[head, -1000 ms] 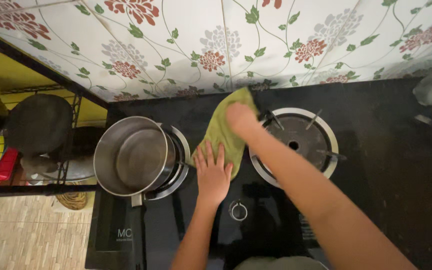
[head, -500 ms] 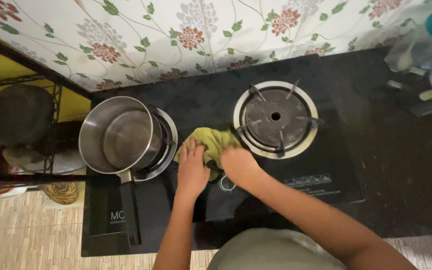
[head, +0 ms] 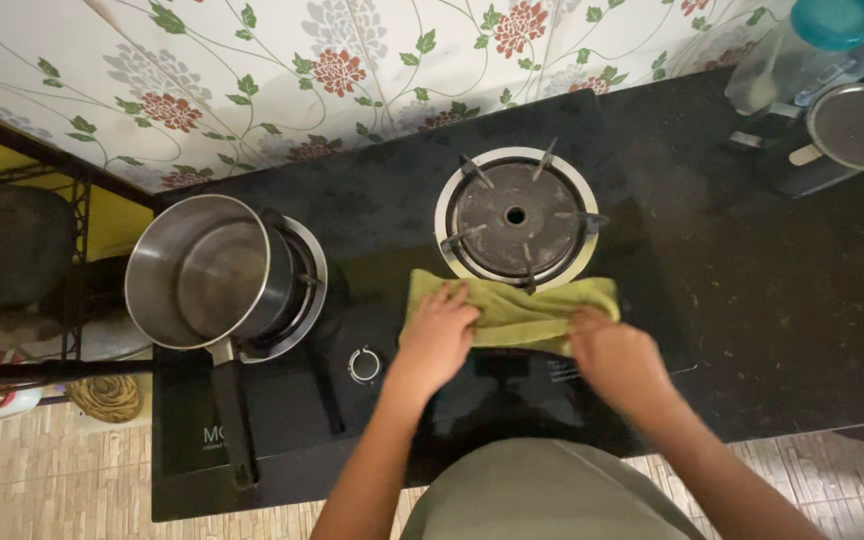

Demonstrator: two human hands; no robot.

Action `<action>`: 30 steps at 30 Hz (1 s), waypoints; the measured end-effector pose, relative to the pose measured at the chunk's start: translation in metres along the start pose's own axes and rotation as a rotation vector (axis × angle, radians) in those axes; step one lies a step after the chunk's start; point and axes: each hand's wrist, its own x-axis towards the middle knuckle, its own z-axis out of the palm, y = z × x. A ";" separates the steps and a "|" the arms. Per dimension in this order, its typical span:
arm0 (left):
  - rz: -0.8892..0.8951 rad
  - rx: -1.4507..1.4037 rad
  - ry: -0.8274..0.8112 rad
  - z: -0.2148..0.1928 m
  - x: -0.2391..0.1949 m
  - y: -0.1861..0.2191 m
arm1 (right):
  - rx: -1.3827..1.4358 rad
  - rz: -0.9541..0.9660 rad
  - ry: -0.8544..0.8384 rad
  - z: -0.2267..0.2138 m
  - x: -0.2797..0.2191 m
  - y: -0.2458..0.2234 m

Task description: The person wipes a black countertop and stove area using a green cloth, moving various bottles and kitchen items aside to reach the surface.

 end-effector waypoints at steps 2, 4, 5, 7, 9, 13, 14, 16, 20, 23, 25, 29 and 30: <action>0.027 0.085 0.017 0.007 0.000 0.019 | -0.210 0.384 -0.396 -0.009 0.010 0.016; 0.048 -0.006 0.099 0.010 -0.002 0.038 | -0.077 0.286 -0.190 -0.015 0.016 0.023; 0.045 -0.005 0.101 0.011 -0.002 0.046 | 0.054 0.190 0.017 -0.018 0.020 0.026; 0.002 -0.024 0.155 0.013 0.000 0.059 | 0.017 0.128 0.066 -0.014 0.032 0.027; -0.016 -0.037 0.161 0.014 0.006 0.061 | -0.015 0.064 0.097 -0.007 0.035 0.023; -0.010 0.036 0.185 0.025 0.007 0.063 | -0.163 -0.108 0.210 -0.003 0.034 0.022; -0.009 0.036 0.186 0.030 0.006 0.065 | -0.153 -0.130 0.216 -0.004 0.031 0.022; 0.024 0.159 0.279 0.042 -0.003 0.077 | -0.119 -0.136 0.215 -0.007 0.017 0.024; 0.034 0.103 0.116 0.059 -0.022 0.107 | 0.005 -0.118 0.234 -0.011 -0.014 0.040; 0.144 -0.052 0.035 0.065 -0.025 0.130 | 0.156 0.020 0.176 -0.016 -0.015 0.068; 0.149 -0.059 0.065 0.071 -0.017 0.139 | 0.170 0.085 0.153 -0.013 -0.001 0.079; 0.140 -0.046 0.094 0.077 0.011 0.144 | 0.049 0.057 0.198 -0.006 0.053 0.092; 0.150 -0.038 0.153 0.079 0.019 0.146 | 0.040 0.041 0.233 -0.001 0.070 0.092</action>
